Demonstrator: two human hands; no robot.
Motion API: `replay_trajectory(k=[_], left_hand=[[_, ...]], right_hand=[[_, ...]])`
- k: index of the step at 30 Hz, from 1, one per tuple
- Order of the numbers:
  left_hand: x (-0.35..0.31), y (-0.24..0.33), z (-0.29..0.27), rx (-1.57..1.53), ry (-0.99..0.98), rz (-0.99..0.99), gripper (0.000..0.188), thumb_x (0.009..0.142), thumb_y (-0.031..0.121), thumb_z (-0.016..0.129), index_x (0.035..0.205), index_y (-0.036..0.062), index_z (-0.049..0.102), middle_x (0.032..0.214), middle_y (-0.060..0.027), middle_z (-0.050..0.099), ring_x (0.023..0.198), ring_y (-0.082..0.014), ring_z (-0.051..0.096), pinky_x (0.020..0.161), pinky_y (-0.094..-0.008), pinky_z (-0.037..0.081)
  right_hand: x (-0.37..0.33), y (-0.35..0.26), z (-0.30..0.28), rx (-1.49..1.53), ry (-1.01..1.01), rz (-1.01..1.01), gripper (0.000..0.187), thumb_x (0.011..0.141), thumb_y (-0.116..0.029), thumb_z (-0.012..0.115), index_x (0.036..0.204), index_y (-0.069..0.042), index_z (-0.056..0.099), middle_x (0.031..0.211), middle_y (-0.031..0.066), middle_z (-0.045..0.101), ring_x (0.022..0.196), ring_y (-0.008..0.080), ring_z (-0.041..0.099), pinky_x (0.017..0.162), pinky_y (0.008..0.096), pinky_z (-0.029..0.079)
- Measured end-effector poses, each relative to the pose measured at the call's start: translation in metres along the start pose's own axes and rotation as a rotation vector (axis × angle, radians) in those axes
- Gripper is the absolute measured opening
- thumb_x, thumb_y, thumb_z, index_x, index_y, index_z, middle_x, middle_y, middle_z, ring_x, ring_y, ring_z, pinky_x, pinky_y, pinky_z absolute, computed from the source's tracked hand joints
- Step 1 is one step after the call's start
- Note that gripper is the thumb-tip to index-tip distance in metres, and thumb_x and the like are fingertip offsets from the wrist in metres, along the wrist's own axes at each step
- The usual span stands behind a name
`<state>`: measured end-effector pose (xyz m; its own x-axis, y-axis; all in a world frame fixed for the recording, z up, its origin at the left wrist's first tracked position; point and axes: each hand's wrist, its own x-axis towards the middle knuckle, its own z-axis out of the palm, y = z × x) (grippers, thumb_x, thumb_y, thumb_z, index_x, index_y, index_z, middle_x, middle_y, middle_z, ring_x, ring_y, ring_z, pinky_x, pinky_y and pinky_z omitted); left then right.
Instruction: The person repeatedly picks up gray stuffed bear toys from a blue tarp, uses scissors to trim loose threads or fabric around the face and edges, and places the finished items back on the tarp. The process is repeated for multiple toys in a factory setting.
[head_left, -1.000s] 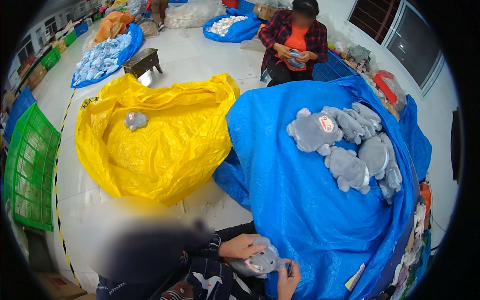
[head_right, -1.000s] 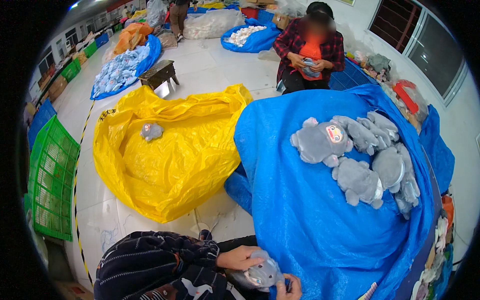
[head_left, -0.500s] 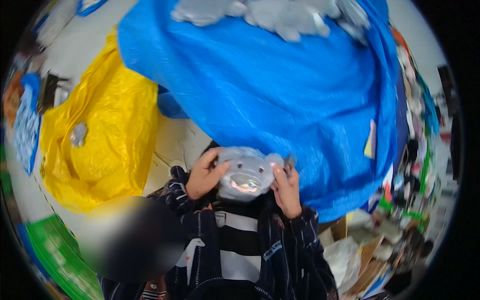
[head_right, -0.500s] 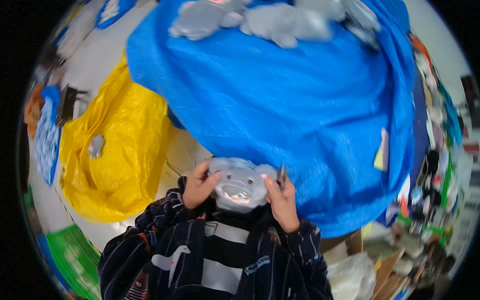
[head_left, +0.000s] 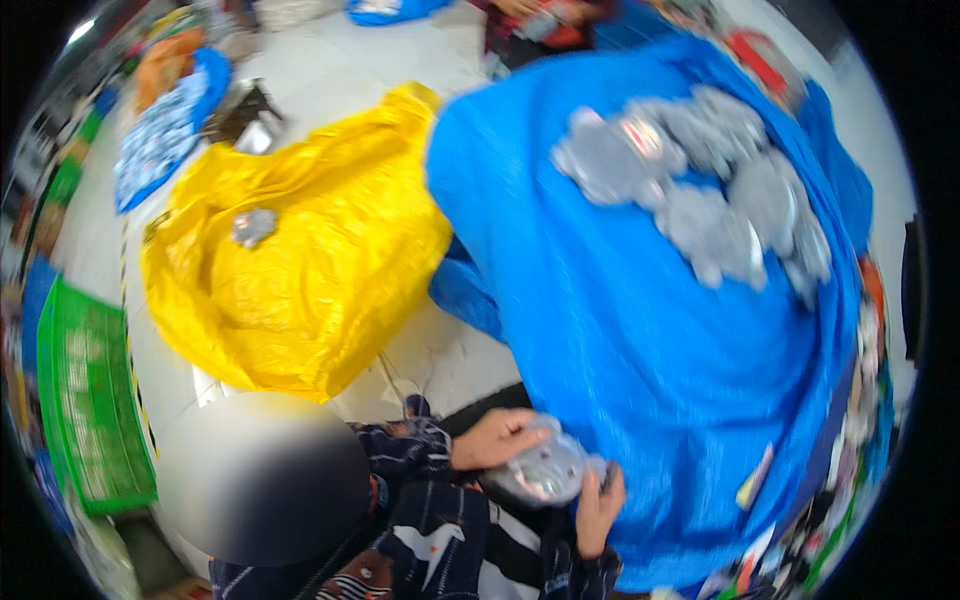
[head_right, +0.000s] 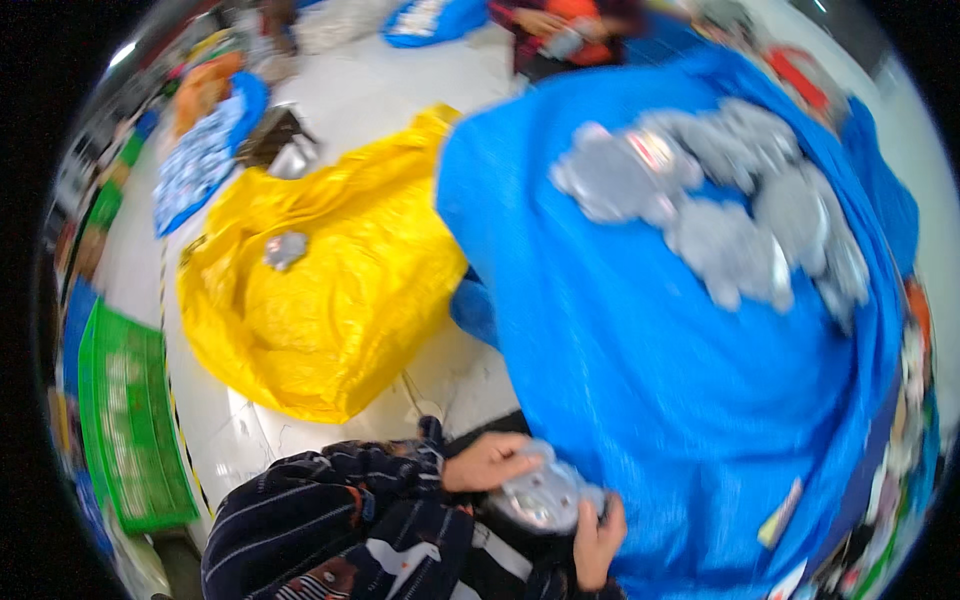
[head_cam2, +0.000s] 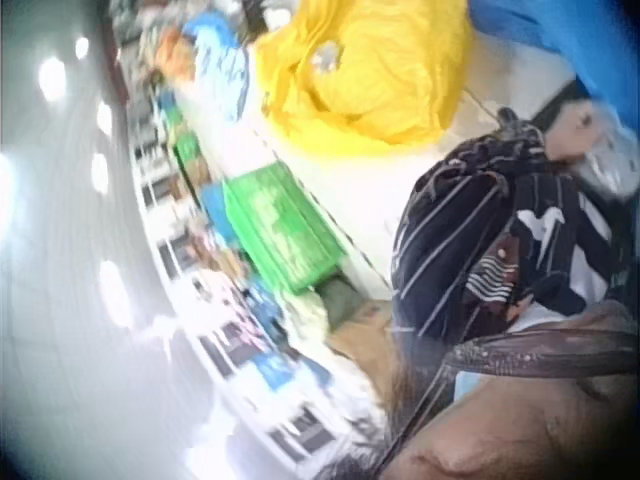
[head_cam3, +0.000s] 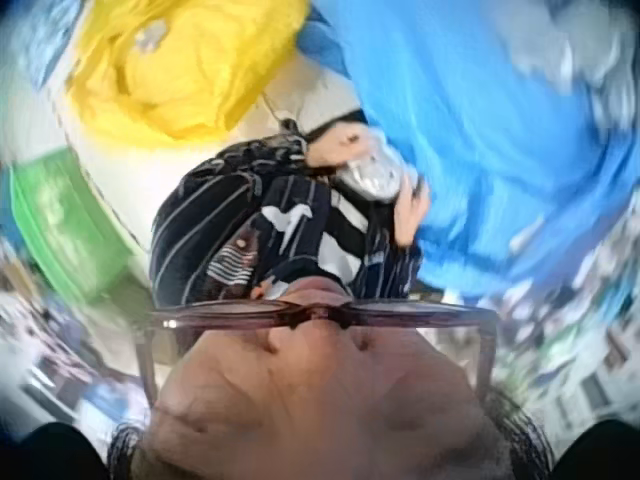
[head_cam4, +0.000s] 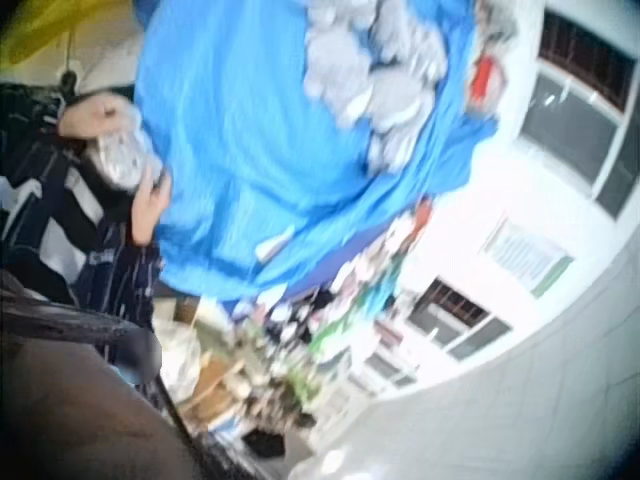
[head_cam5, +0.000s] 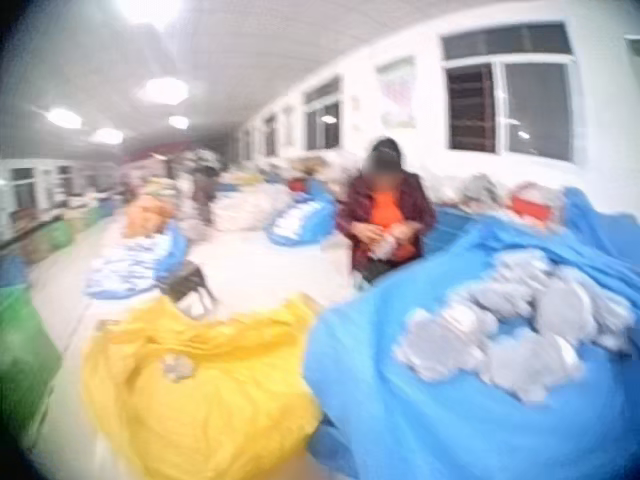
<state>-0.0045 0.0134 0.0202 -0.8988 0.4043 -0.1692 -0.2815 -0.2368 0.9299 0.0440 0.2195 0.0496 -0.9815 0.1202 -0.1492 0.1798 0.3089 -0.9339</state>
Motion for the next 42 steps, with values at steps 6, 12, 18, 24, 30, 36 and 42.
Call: replay_trajectory(k=[6,12,18,24,30,36,42], left_hand=[[0.008,-0.011,-0.001,-0.496,-0.193,-0.213,0.028,0.092,0.025,0.047,0.108,0.0037,0.054,0.095,-0.0002,0.057,0.084,-0.0047,0.051,0.073,-0.0201,0.043],[0.006,0.004,-0.019,0.223,-0.102,0.162,0.029,0.086,0.023,0.056,0.106,0.0023,0.053,0.097,-0.0069,0.054,0.090,-0.0142,0.051,0.078,-0.0260,0.041],[-0.003,0.004,-0.025,0.389,-0.084,0.347,0.028,0.084,0.023,0.058,0.101,0.0002,0.057,0.097,-0.0118,0.053,0.091,-0.0220,0.052,0.079,-0.0299,0.042],[-0.002,0.007,-0.019,0.492,-0.164,0.296,0.027,0.086,0.023,0.053,0.100,0.0006,0.056,0.092,-0.0144,0.052,0.087,-0.0284,0.051,0.075,-0.0345,0.041],[-0.003,-0.002,-0.009,0.582,-0.042,0.405,0.025,0.089,0.024,0.046,0.100,0.0014,0.051,0.090,-0.0164,0.051,0.086,-0.0324,0.049,0.074,-0.0383,0.040],[-0.010,0.005,-0.002,0.318,-0.147,0.136,0.027,0.092,0.027,0.042,0.100,0.0019,0.050,0.085,-0.0123,0.052,0.081,-0.0229,0.051,0.072,-0.0319,0.040],[-0.009,-0.001,0.005,-0.340,-0.219,-0.160,0.022,0.093,0.028,0.045,0.091,0.0075,0.051,0.084,0.0051,0.046,0.078,-0.0022,0.043,0.068,-0.0216,0.038]], right_hand=[[0.001,0.009,0.006,0.458,-0.019,0.104,0.017,0.086,-0.018,0.055,0.093,-0.006,0.045,0.070,-0.0024,0.048,0.052,0.0040,0.040,0.044,0.0190,0.030],[-0.001,-0.027,-0.006,0.293,-0.015,0.257,0.013,0.085,-0.014,0.056,0.088,-0.002,0.053,0.069,-0.0016,0.047,0.060,0.0089,0.040,0.051,0.0249,0.034],[-0.002,-0.036,0.001,0.293,0.053,0.208,0.012,0.085,-0.016,0.056,0.085,-0.005,0.050,0.066,-0.0031,0.045,0.056,0.0057,0.037,0.048,0.0222,0.029],[-0.005,-0.026,-0.002,0.055,-0.041,0.109,0.020,0.086,-0.017,0.056,0.090,0.002,0.052,0.075,0.0034,0.051,0.066,0.0118,0.045,0.058,0.0273,0.039],[-0.008,-0.061,0.009,-0.059,0.017,0.160,0.032,0.087,-0.019,0.055,0.100,0.010,0.050,0.083,0.0137,0.054,0.073,0.0168,0.046,0.065,0.0308,0.042],[-0.007,-0.033,0.006,-0.032,0.018,0.062,0.031,0.088,-0.019,0.053,0.098,0.010,0.049,0.080,0.0145,0.054,0.071,0.0183,0.046,0.064,0.0325,0.042],[-0.018,-0.033,0.004,0.066,0.013,0.233,0.044,0.087,-0.019,0.054,0.121,0.005,0.043,0.102,0.0202,0.054,0.087,0.0143,0.048,0.080,0.0264,0.039]])
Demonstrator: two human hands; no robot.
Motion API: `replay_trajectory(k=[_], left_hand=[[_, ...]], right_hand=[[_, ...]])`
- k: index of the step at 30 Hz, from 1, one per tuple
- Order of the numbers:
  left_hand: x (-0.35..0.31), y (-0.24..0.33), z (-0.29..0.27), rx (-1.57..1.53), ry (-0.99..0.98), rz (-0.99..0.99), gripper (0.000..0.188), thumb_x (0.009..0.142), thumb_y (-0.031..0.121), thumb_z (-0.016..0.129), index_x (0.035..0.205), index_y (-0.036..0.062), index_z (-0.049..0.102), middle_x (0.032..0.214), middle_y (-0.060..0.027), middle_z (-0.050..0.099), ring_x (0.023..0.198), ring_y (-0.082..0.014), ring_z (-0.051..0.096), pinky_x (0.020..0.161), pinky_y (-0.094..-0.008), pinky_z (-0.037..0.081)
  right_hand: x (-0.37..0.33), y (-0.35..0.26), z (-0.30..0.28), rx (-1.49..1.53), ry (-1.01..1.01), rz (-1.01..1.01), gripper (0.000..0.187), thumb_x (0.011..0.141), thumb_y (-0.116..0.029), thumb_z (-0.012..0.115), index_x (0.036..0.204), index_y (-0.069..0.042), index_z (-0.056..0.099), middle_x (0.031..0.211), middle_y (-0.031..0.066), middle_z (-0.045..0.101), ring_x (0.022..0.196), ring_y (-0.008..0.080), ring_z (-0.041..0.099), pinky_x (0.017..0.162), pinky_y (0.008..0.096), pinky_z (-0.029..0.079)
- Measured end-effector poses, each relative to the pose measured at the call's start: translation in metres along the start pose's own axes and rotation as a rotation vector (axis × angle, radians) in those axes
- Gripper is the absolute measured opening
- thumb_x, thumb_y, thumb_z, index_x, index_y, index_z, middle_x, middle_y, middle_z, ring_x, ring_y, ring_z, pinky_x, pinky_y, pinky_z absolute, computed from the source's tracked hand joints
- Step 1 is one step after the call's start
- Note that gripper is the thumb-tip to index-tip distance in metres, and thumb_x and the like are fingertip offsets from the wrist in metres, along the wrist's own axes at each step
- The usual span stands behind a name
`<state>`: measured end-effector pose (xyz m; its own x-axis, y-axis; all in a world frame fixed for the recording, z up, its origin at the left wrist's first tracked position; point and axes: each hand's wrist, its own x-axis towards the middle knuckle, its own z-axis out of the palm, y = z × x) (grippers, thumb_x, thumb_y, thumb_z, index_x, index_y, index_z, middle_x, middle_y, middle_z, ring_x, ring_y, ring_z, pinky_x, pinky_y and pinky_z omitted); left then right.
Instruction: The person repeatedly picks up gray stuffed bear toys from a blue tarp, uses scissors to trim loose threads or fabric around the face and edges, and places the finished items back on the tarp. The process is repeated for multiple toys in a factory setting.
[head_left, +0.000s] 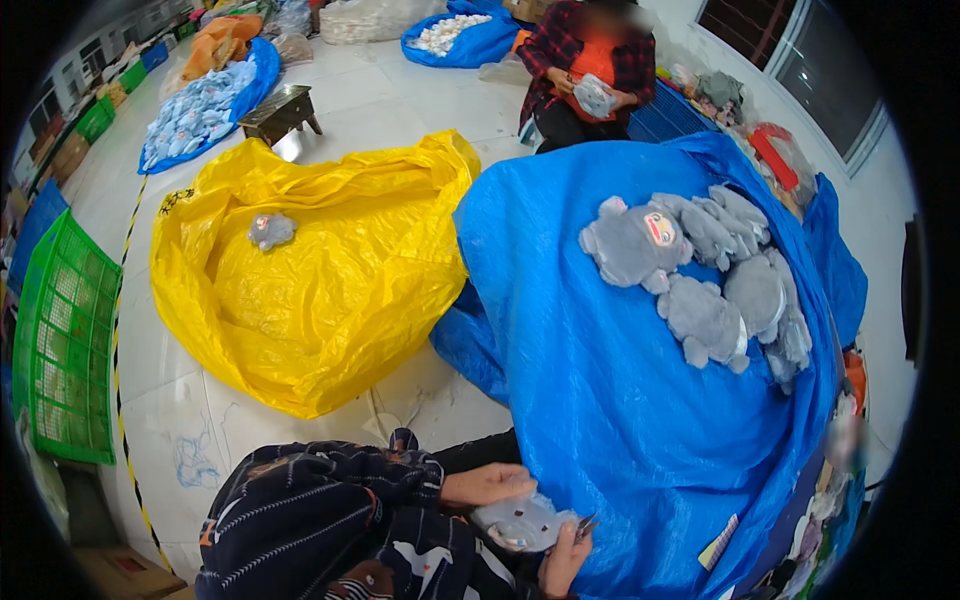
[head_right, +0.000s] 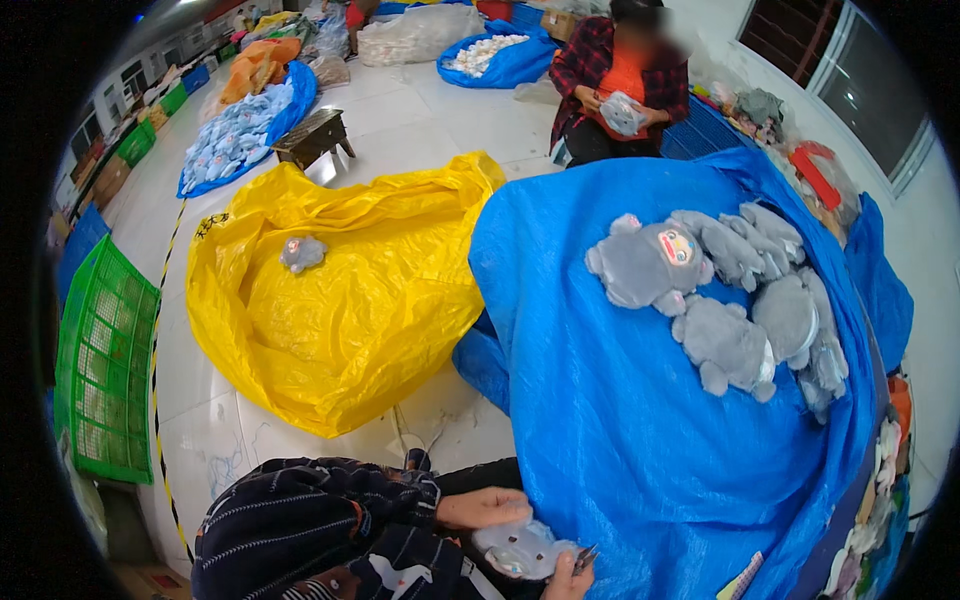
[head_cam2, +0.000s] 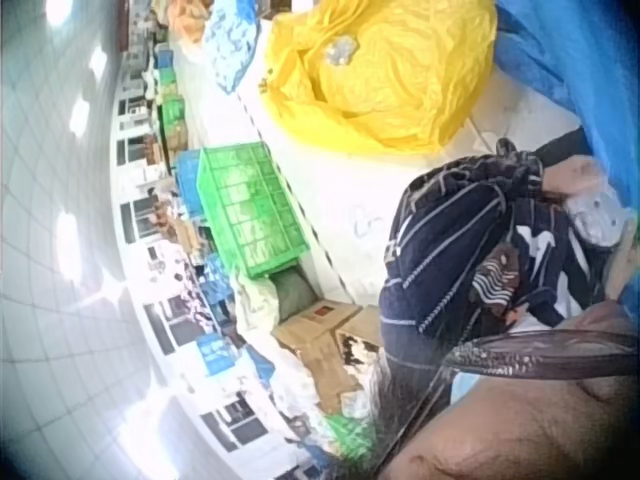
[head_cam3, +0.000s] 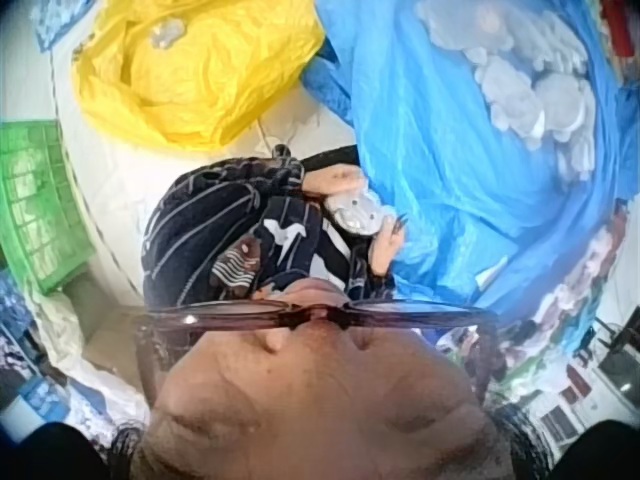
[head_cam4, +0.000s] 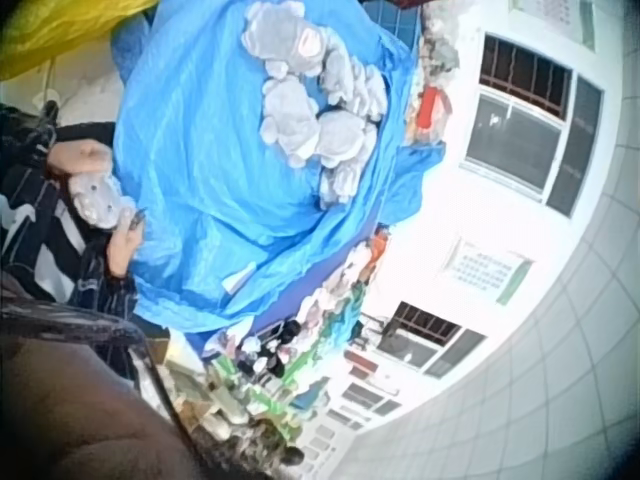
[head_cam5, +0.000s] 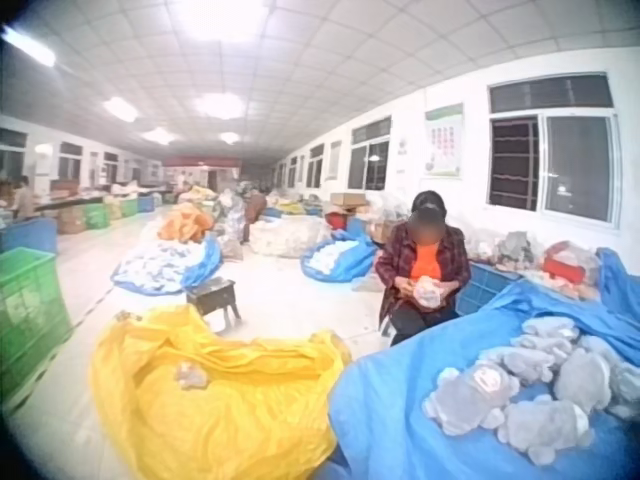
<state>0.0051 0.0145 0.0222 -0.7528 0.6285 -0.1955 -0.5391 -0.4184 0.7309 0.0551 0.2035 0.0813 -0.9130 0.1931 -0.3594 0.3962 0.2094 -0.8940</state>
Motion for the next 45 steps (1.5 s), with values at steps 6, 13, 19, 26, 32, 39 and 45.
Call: replay_trajectory(k=[6,13,19,26,32,39,45], left_hand=[[0.001,0.003,-0.011,0.429,-0.091,0.206,0.073,0.070,0.014,0.074,0.130,0.0042,0.032,0.122,-0.0072,0.045,0.113,-0.0157,0.042,0.097,-0.0310,0.033],[0.002,-0.004,0.002,0.129,0.085,-0.009,0.039,0.082,0.003,0.059,0.118,-0.0009,0.046,0.106,-0.0057,0.057,0.093,-0.0107,0.055,0.082,-0.0269,0.045],[0.002,-0.008,-0.003,0.140,0.091,-0.043,0.028,0.088,0.013,0.052,0.112,-0.0009,0.051,0.102,-0.0051,0.058,0.089,-0.0100,0.055,0.077,-0.0258,0.046],[0.003,-0.008,-0.007,0.227,0.079,-0.076,0.031,0.090,0.017,0.050,0.114,-0.0011,0.049,0.101,-0.0035,0.057,0.090,-0.0090,0.054,0.077,-0.0249,0.045],[0.005,0.000,0.012,0.305,-0.094,-0.062,0.050,0.080,0.011,0.063,0.123,-0.0003,0.040,0.111,-0.0051,0.054,0.101,-0.0113,0.050,0.086,-0.0281,0.041],[0.019,0.016,0.026,0.537,-0.013,0.143,0.035,0.077,0.007,0.063,0.109,-0.0028,0.053,0.101,-0.0092,0.061,0.093,-0.0115,0.056,0.080,-0.0277,0.044],[0.023,0.016,0.031,0.979,-0.011,0.235,0.042,0.070,0.013,0.066,0.108,-0.0004,0.053,0.098,-0.0174,0.060,0.089,-0.0261,0.060,0.076,-0.0323,0.047]], right_hand=[[0.030,0.021,-0.006,0.455,0.005,-0.053,0.030,0.085,-0.014,0.057,0.105,0.005,0.046,0.096,0.0086,0.055,0.087,0.0135,0.052,0.075,0.0277,0.044],[0.031,0.011,-0.013,0.951,0.062,0.059,0.023,0.088,-0.027,0.054,0.093,-0.004,0.053,0.063,-0.0070,0.045,0.049,0.0011,0.034,0.041,0.0187,0.024],[0.006,0.023,-0.023,-0.017,0.135,-0.234,0.025,0.085,-0.019,0.058,0.095,0.004,0.058,0.083,0.0052,0.060,0.077,0.0078,0.052,0.070,0.0233,0.043],[0.006,0.026,-0.019,0.260,0.212,-0.121,0.018,0.085,-0.018,0.058,0.088,0.000,0.058,0.067,-0.0021,0.052,0.059,0.0022,0.042,0.053,0.0189,0.035],[0.017,0.033,-0.019,0.934,0.148,0.091,0.014,0.086,-0.017,0.056,0.092,-0.004,0.055,0.060,-0.0054,0.043,0.049,0.0020,0.035,0.042,0.0200,0.024],[0.012,-0.014,-0.048,-0.190,0.477,-0.516,0.010,0.083,-0.006,0.057,0.090,0.000,0.059,0.075,0.0002,0.054,0.060,0.0055,0.045,0.048,0.0183,0.034],[0.019,-0.062,-0.012,-0.850,-0.030,-0.900,0.034,0.060,-0.002,0.066,0.093,-0.007,0.056,0.085,0.0071,0.055,0.066,0.0237,0.059,0.054,0.0325,0.048]])
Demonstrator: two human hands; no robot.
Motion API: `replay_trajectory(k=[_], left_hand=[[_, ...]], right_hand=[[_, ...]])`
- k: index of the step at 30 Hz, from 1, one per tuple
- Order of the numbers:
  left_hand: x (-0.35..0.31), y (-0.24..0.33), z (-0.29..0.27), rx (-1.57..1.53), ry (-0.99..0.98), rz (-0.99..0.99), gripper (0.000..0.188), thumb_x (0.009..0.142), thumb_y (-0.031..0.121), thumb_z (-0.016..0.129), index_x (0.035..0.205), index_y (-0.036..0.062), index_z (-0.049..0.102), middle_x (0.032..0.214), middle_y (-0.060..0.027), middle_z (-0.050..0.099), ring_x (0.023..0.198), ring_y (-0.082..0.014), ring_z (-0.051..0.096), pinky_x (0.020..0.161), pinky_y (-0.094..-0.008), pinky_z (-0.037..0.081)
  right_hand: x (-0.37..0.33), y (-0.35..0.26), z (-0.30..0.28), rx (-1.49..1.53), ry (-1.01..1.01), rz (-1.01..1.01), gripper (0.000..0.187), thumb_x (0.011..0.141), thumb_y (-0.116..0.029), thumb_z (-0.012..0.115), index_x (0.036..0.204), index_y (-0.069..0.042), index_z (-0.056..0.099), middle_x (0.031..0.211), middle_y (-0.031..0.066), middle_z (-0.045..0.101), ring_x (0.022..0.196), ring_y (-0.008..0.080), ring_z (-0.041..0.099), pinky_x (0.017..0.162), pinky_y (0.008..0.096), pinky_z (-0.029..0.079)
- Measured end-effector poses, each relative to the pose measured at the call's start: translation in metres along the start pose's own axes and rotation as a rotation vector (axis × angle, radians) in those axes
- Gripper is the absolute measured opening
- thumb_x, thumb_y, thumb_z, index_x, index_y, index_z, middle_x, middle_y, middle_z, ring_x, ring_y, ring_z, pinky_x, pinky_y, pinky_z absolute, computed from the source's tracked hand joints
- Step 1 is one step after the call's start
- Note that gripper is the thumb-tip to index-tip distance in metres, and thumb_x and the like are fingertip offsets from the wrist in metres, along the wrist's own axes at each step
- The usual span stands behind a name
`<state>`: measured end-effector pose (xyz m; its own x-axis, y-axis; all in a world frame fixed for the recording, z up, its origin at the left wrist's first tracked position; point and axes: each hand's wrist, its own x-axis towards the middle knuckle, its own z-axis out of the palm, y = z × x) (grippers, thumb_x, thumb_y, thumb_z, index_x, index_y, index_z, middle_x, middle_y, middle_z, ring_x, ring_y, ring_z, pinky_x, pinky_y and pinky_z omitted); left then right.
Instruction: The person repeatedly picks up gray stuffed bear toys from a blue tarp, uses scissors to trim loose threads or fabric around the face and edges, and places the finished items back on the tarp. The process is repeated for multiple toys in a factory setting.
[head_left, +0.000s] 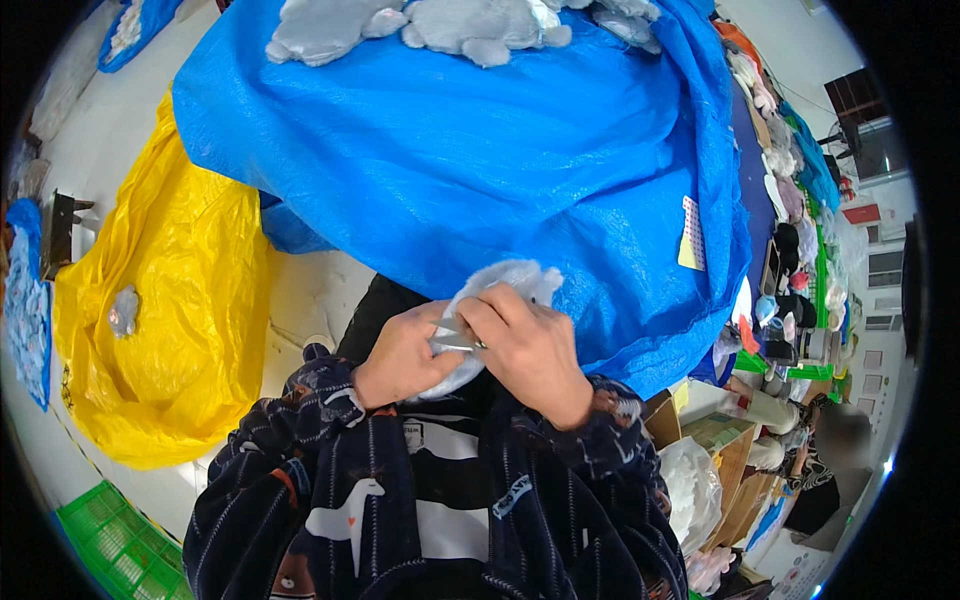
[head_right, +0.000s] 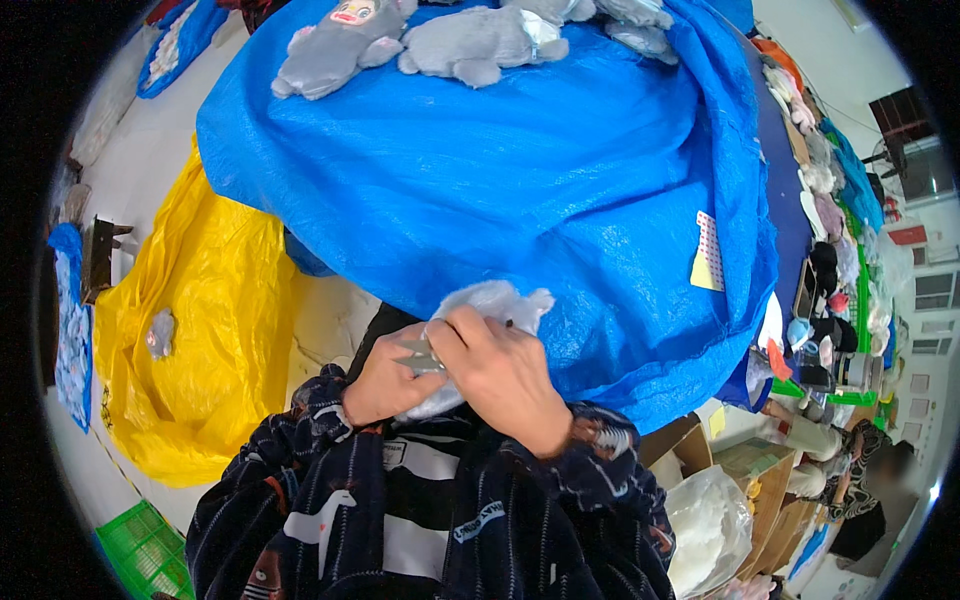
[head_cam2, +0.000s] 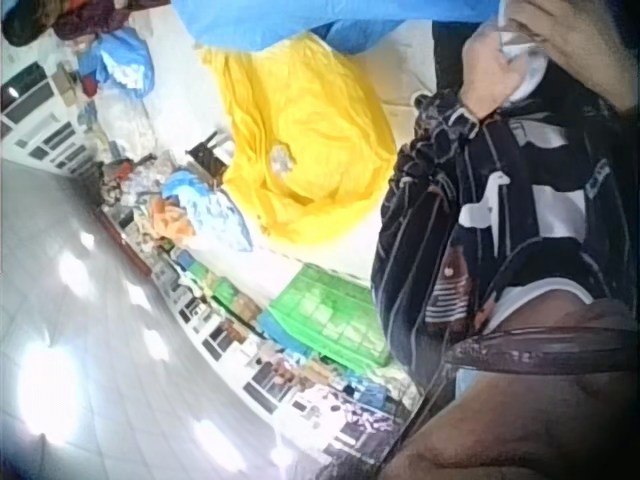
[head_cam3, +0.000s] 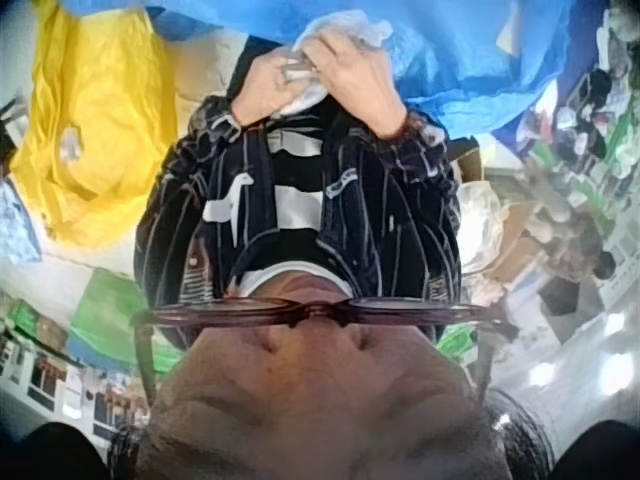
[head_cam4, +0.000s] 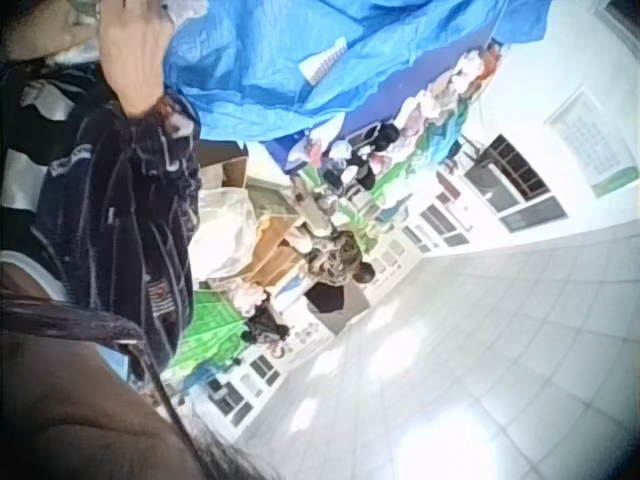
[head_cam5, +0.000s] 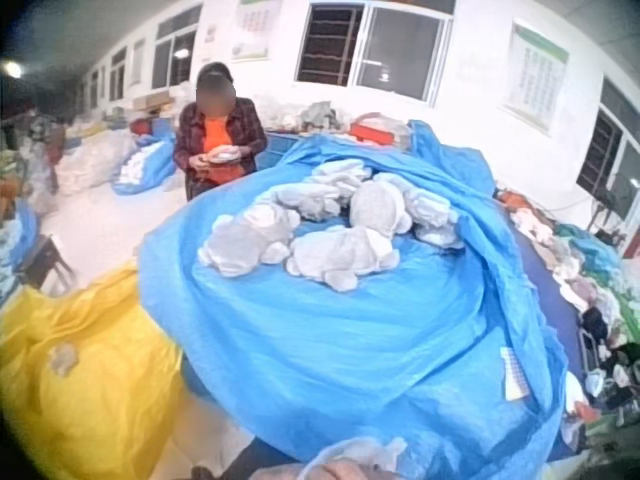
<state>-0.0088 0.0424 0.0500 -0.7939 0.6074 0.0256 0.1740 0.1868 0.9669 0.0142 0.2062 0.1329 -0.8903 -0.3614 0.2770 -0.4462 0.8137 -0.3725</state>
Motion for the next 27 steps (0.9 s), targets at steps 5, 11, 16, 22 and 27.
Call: replay_trajectory(k=[5,11,16,22,27], left_hand=[[0.000,0.013,-0.006,0.010,0.050,-0.052,0.044,0.068,0.020,0.069,0.104,-0.0002,0.054,0.095,-0.0186,0.060,0.086,-0.0304,0.061,0.073,-0.0339,0.047],[0.001,-0.013,-0.001,-0.669,0.163,-0.136,0.035,0.077,0.002,0.064,0.110,-0.0024,0.051,0.098,-0.0054,0.060,0.086,-0.0085,0.056,0.074,-0.0247,0.047],[0.022,0.000,-0.014,-0.840,0.271,-0.139,0.036,0.082,0.009,0.062,0.114,-0.0011,0.048,0.102,-0.0056,0.058,0.089,-0.0094,0.055,0.075,-0.0246,0.046],[0.036,-0.010,0.004,-0.339,0.215,-0.004,0.027,0.085,0.022,0.059,0.100,-0.0010,0.055,0.083,-0.0029,0.061,0.076,-0.0075,0.056,0.063,-0.0249,0.046],[0.024,-0.015,-0.037,-0.146,0.064,-0.141,0.034,0.085,0.030,0.059,0.073,-0.0010,0.061,0.055,0.0032,0.052,0.054,-0.0045,0.048,0.045,-0.0247,0.035]], right_hand=[[0.011,0.016,0.020,0.168,0.165,0.129,0.020,0.061,-0.001,0.068,0.076,-0.004,0.055,0.072,0.0094,0.055,0.057,0.0243,0.057,0.048,0.0309,0.045],[0.017,-0.002,0.012,0.624,0.462,0.448,0.014,0.073,-0.005,0.069,0.076,-0.001,0.056,0.068,0.0081,0.057,0.057,0.0138,0.056,0.049,0.0250,0.042],[-0.020,0.025,0.012,0.515,0.478,0.644,0.025,0.074,-0.006,0.067,0.095,0.001,0.056,0.081,0.0026,0.058,0.061,0.0069,0.048,0.052,0.0204,0.039],[-0.045,0.020,0.051,1.258,0.344,0.966,0.045,0.077,-0.010,0.065,0.115,0.006,0.046,0.103,0.0095,0.057,0.086,0.0126,0.054,0.074,0.0255,0.044],[-0.047,0.038,0.052,1.115,0.317,0.848,0.039,0.078,-0.009,0.064,0.111,0.006,0.049,0.100,0.0101,0.059,0.087,0.0130,0.054,0.077,0.0267,0.045]])
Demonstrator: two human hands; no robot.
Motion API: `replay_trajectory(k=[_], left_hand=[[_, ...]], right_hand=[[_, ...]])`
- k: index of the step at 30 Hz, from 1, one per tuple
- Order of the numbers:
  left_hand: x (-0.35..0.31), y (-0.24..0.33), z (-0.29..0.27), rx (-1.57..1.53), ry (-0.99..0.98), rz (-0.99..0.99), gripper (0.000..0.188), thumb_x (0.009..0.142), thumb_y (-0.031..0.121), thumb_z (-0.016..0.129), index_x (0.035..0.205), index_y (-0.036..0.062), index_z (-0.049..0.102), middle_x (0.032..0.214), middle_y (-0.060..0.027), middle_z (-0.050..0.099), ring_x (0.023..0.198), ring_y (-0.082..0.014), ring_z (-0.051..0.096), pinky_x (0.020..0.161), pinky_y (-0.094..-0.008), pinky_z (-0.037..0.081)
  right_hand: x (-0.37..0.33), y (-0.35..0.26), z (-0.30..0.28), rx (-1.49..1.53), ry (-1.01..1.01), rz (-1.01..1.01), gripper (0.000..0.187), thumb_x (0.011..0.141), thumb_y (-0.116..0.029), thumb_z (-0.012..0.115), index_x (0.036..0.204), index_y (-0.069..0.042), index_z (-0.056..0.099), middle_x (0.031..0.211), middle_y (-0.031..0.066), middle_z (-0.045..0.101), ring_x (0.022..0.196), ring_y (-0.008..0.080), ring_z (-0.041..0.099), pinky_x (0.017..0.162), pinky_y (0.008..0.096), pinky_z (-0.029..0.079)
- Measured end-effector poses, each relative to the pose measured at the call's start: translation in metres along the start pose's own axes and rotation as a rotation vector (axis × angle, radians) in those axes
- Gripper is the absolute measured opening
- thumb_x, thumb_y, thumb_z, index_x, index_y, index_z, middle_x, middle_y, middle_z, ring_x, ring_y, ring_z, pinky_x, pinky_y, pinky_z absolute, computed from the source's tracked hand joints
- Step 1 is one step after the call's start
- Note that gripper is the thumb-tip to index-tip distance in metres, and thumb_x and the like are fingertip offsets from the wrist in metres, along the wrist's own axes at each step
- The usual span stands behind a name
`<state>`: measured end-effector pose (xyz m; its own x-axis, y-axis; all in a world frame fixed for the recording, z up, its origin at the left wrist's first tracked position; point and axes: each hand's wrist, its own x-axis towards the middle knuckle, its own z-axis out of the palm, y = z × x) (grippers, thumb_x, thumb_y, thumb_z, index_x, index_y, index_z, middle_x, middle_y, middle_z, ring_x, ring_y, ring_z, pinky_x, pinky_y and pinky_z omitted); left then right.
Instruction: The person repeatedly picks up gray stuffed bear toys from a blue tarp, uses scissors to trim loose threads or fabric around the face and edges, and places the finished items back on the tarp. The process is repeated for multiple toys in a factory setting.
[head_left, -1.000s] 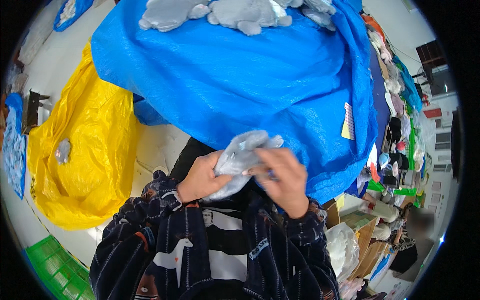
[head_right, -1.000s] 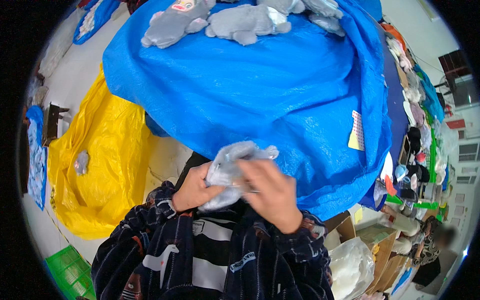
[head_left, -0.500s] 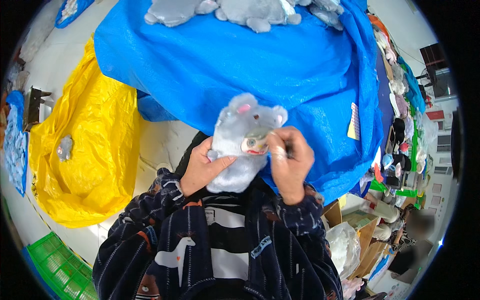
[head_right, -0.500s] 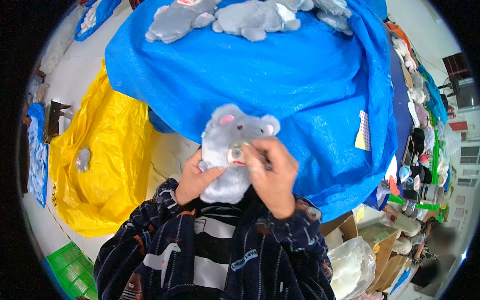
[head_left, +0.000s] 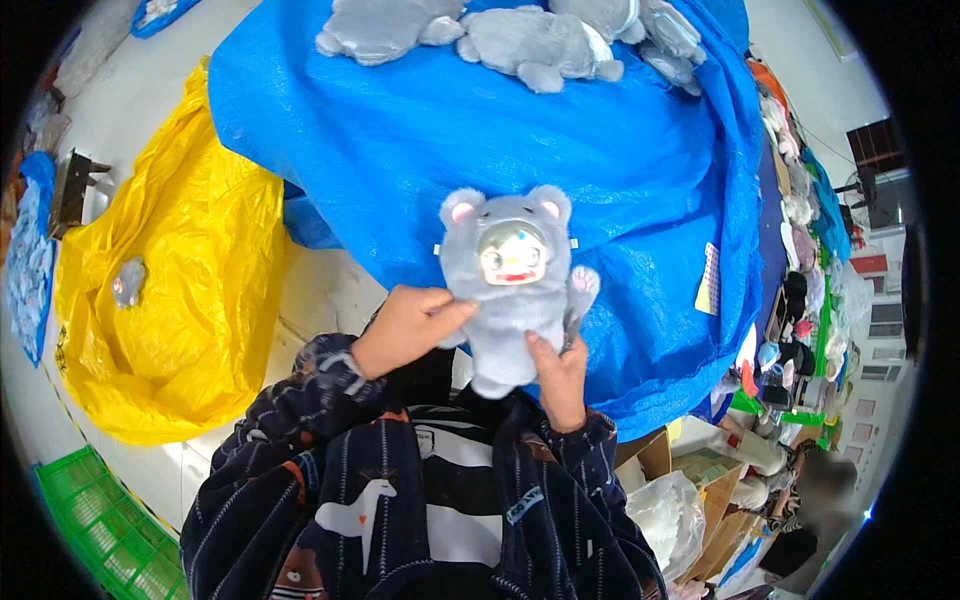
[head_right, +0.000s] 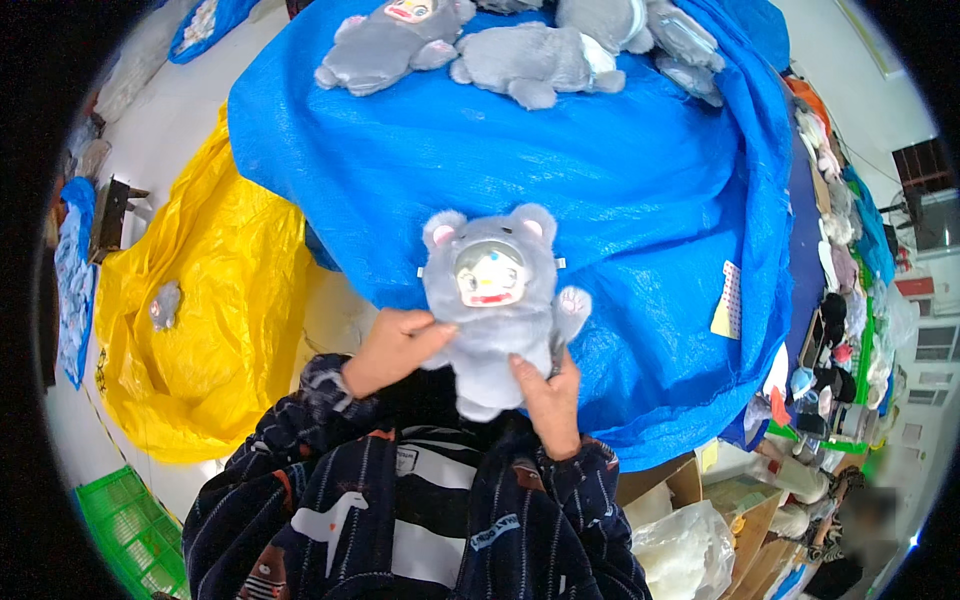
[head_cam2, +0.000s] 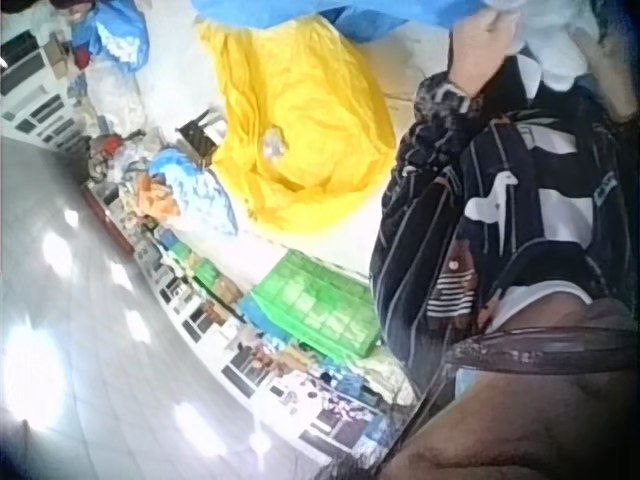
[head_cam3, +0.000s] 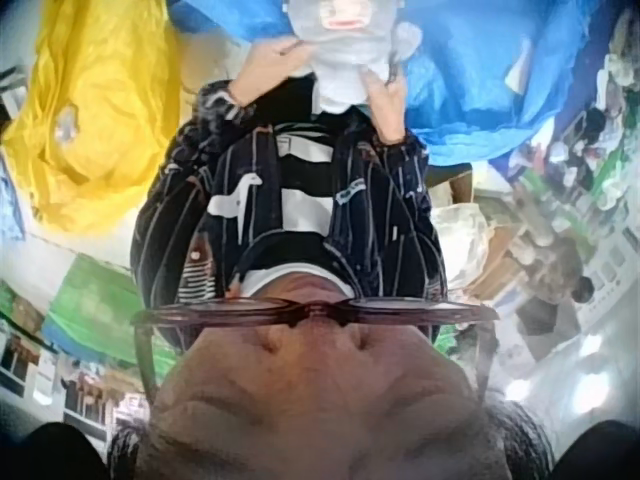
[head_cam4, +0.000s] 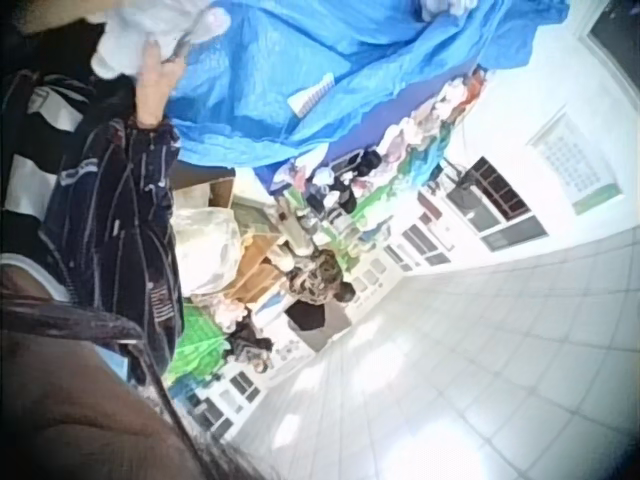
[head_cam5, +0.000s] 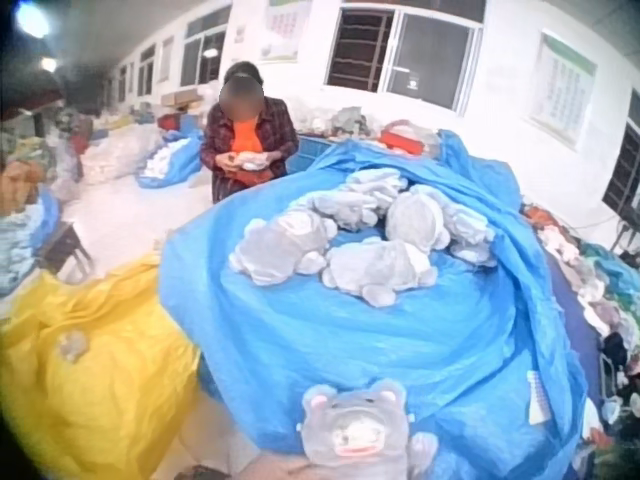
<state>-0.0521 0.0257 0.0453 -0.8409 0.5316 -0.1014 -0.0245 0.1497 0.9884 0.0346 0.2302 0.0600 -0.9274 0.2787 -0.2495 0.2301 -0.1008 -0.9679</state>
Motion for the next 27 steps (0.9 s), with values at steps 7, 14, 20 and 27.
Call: replay_trajectory(k=[7,14,20,27], left_hand=[[-0.002,-0.005,-0.024,-0.083,-0.044,-0.158,0.033,0.088,0.026,0.053,0.067,0.0005,0.058,0.054,-0.0008,0.049,0.049,-0.0080,0.045,0.044,-0.0244,0.034],[-0.016,-0.016,-0.071,0.017,0.519,-0.005,0.028,0.087,0.020,0.053,0.065,0.0024,0.056,0.053,-0.0036,0.052,0.048,-0.0105,0.049,0.045,-0.0249,0.036],[-0.056,-0.002,-0.050,-0.534,-0.167,-0.131,0.035,0.084,0.015,0.059,0.117,0.0072,0.049,0.105,-0.0064,0.057,0.082,-0.0112,0.058,0.067,-0.0240,0.049],[-0.024,-0.001,0.019,-0.700,0.191,-0.235,0.026,0.087,0.029,0.055,0.097,0.0046,0.055,0.074,-0.0002,0.054,0.061,-0.0057,0.050,0.054,-0.0200,0.041]], right_hand=[[0.007,0.017,0.007,-0.008,-0.025,-0.066,0.032,0.080,-0.009,0.061,0.107,0.005,0.051,0.097,0.0082,0.059,0.084,0.0122,0.054,0.075,0.0253,0.044],[0.012,0.024,0.006,0.085,0.024,-0.023,0.037,0.081,-0.008,0.061,0.112,0.006,0.047,0.099,0.0089,0.057,0.086,0.0117,0.053,0.075,0.0250,0.044],[0.009,0.023,0.013,0.166,-0.007,0.019,0.044,0.081,-0.005,0.057,0.120,0.006,0.039,0.103,0.0100,0.054,0.087,0.0142,0.053,0.076,0.0265,0.044],[0.004,0.036,0.015,0.156,0.033,-0.057,0.050,0.087,-0.013,0.051,0.128,0.003,0.027,0.122,0.0168,0.043,0.104,0.0249,0.048,0.088,0.0365,0.041]])
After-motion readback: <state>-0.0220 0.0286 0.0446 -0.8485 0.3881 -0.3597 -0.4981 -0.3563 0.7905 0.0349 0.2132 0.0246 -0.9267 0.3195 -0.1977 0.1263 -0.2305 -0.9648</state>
